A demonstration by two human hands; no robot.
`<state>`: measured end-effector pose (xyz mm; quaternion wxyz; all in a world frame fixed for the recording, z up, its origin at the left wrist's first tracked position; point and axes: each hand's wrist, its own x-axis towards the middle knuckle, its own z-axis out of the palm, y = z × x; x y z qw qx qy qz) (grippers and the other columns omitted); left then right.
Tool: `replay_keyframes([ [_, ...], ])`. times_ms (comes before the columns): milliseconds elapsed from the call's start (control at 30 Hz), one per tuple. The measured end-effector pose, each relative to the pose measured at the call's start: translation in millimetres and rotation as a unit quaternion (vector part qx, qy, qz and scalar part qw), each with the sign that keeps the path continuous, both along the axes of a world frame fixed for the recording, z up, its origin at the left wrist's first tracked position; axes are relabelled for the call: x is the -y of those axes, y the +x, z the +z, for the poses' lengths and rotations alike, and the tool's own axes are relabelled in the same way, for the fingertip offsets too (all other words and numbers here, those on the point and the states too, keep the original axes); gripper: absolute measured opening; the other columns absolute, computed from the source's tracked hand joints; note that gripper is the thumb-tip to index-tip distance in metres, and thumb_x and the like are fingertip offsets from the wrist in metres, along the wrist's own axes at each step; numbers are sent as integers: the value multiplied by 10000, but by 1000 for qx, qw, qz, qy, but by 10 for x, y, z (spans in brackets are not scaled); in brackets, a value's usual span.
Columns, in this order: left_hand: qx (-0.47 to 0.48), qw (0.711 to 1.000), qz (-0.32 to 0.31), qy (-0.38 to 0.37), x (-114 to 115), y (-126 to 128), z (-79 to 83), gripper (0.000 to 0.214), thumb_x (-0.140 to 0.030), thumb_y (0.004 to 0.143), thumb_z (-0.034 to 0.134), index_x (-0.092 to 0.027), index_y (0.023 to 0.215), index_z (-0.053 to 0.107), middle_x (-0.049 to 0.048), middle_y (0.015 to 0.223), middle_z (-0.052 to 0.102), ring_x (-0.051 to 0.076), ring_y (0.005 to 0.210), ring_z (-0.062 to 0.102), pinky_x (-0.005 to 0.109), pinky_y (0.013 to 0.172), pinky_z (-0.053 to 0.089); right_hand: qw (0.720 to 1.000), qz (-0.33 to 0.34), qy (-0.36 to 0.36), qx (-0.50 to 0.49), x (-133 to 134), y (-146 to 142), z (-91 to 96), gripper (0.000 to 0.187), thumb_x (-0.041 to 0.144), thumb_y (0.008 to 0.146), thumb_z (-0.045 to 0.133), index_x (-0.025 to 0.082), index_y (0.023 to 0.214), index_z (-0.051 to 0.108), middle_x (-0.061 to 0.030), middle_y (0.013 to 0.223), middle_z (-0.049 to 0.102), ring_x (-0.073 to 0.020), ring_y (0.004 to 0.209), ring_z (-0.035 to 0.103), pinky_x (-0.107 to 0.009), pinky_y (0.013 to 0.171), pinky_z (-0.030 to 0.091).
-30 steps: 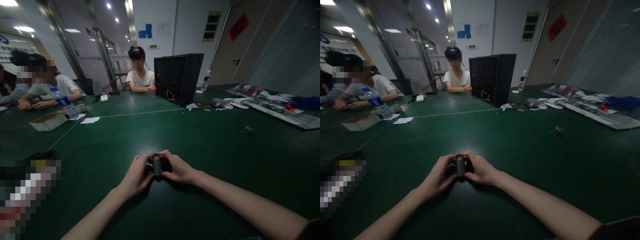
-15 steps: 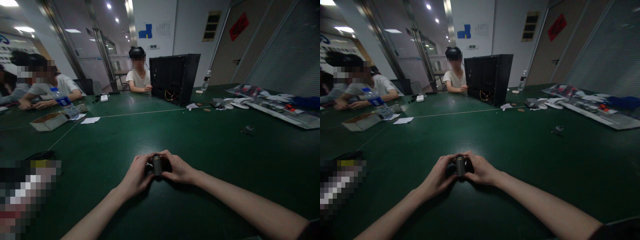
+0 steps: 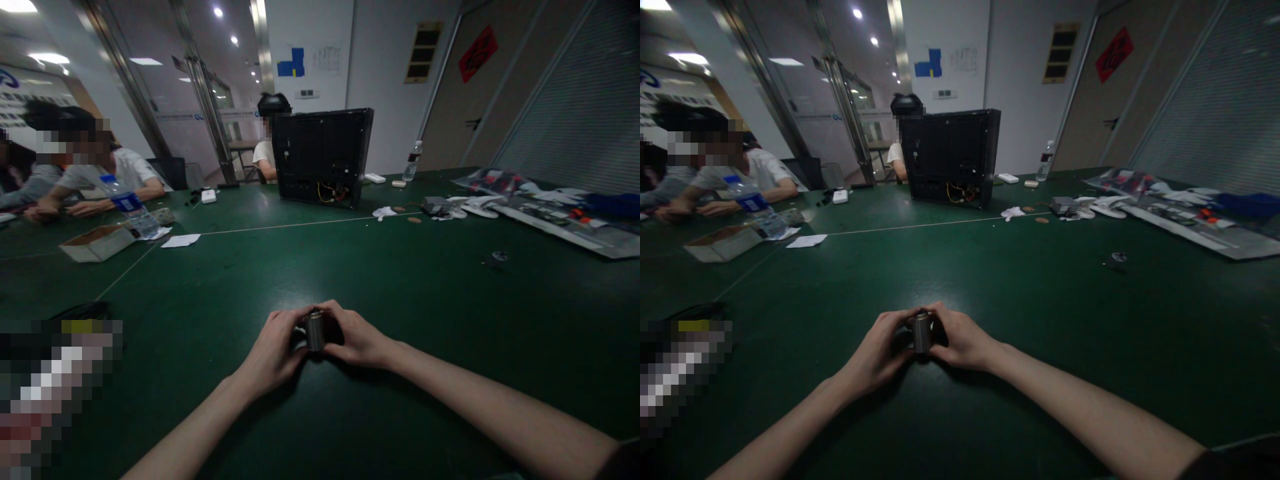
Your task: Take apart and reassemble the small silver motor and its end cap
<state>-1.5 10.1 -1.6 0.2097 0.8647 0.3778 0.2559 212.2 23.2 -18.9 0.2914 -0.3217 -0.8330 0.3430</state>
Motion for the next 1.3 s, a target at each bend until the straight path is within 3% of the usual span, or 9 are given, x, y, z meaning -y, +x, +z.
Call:
replay_keyframes([
  [767,-1,1000,22,-10,11,-3,-2,564,-123,737,634,-203,1244,400,111,1170,571,279,1047,545,486,917,437,1000,26,4,-2,11,-11,45,609,180,773,632,202,1274,287,-80,1086,593,-177,933,603,-329,809,488],
  [967,0,1000,27,-6,12,1,16,601,-108,714,636,-197,1255,391,116,1176,568,276,1047,557,471,907,456,1000,7,1,1,-7,-17,-4,654,172,745,654,193,1280,278,-84,1075,600,-182,915,608,-321,796,485],
  [1300,0,1000,22,-2,8,8,-5,594,-96,723,637,-197,1253,389,105,1151,580,263,1007,565,471,901,453,1000,10,-12,-13,1,-15,13,594,205,770,639,173,1261,305,-95,1068,590,-175,886,607,-315,777,491],
])
